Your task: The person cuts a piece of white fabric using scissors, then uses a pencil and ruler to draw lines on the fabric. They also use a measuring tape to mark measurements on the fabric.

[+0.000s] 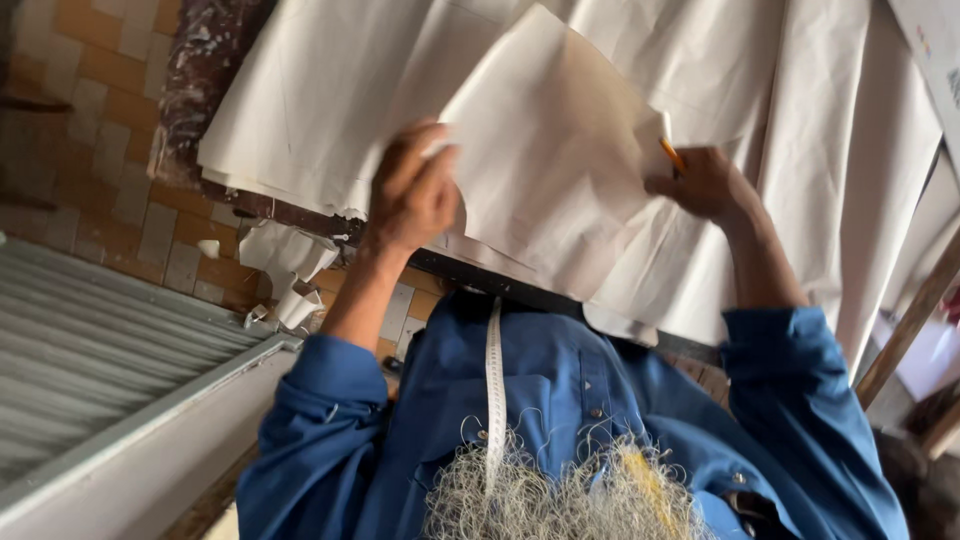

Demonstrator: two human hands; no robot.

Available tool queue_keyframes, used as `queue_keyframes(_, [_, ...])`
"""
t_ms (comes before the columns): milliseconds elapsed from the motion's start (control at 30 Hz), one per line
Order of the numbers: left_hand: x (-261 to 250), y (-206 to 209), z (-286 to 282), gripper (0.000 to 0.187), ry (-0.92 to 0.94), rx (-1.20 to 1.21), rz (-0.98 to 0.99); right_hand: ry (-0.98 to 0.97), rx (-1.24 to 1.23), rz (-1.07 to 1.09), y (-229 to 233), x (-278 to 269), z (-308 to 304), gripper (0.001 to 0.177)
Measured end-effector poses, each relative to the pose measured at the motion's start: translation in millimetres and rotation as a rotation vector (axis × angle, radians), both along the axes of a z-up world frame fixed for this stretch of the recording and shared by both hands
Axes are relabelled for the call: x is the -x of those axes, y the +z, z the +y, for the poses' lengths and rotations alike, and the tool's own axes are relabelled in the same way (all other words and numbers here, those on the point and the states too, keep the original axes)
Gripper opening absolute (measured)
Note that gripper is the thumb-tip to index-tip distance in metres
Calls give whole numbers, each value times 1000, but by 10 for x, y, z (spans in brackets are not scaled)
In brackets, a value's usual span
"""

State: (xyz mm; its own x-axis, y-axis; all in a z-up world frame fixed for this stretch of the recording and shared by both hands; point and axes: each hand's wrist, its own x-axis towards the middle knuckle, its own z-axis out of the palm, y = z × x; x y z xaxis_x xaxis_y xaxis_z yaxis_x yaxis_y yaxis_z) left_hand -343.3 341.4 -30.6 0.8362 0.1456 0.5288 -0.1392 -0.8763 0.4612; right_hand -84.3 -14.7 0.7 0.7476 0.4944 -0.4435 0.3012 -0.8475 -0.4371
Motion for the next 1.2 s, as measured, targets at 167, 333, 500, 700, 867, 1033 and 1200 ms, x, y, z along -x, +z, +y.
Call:
queue_keyframes(167, [-544,-21,58,79,-366,-241,394,15,-32,-170,25,160,358,43])
queue_keyframes(333, [-557,-28,114,84,-312,-223,645,-54,-129,-891,-86,907,558,66])
queue_keyframes(500, [-485,-115,108,87,-351,-239,652,-9,14,-795,-275,1585,807,71])
queue_keyframes(700, [-486,-302,389,84,-384,-282,534,-32,108,-755,-273,1712,820,79])
queue_keyframes(867, [-597,-354,843,84,-283,-250,629,-4,167,-769,-375,1671,684,91])
queue_keyframes(1033, [-648,-306,1256,95,-285,-179,668,30,193,-785,-486,1625,556,97])
queue_keyframes(1200, [-683,-188,1311,113,-303,-131,649,23,160,-728,-447,1627,500,99])
